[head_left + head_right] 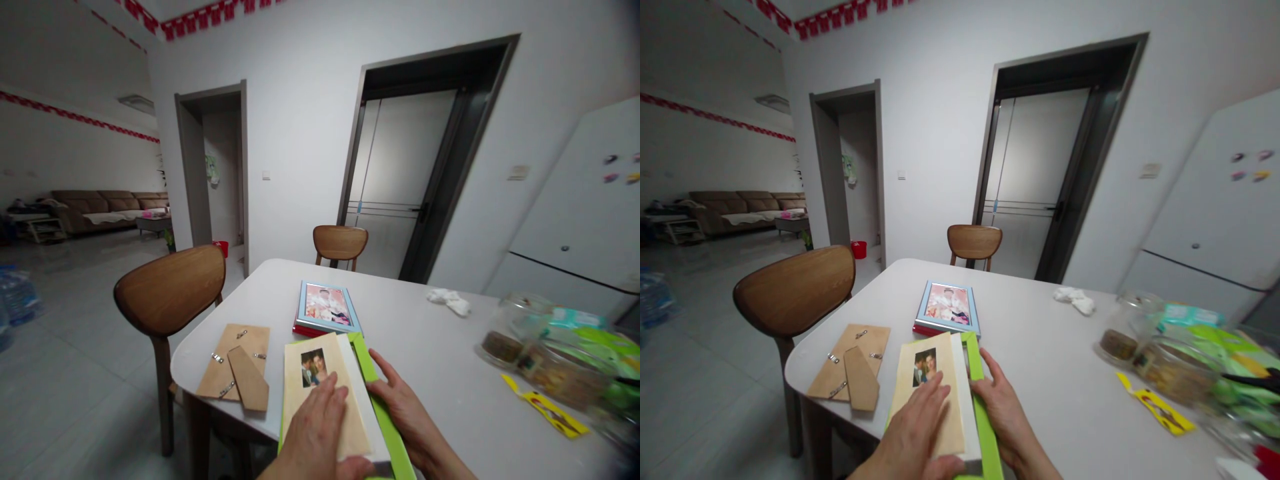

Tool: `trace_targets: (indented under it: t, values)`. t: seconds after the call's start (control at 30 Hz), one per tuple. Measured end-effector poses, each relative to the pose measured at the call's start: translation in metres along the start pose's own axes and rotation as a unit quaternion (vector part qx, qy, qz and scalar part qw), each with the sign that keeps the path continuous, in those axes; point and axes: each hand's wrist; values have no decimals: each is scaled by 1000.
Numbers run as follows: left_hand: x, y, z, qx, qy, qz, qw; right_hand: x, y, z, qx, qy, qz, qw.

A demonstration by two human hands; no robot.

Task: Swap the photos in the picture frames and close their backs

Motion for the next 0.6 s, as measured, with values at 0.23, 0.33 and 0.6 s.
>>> trace_targets:
  t: [0.23, 0.33, 0.6]
  values:
    - [-1, -5, -8, 7, -70, -53, 996, 0, 4, 0, 16, 8, 12, 1000]
    - [0, -8, -12, 3, -87, -66, 994, 3, 8, -1, 24, 14, 16, 999]
    - [0, -8, -8, 62, -101, 66, 991, 7, 11, -6, 62, -1, 31, 998]
Point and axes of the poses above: each hand's wrist, its own x-axis towards the middle knuckle, its own z-axis out of the palm, y = z × x, and after that the axes turned 6 degrees about -y, right-handed
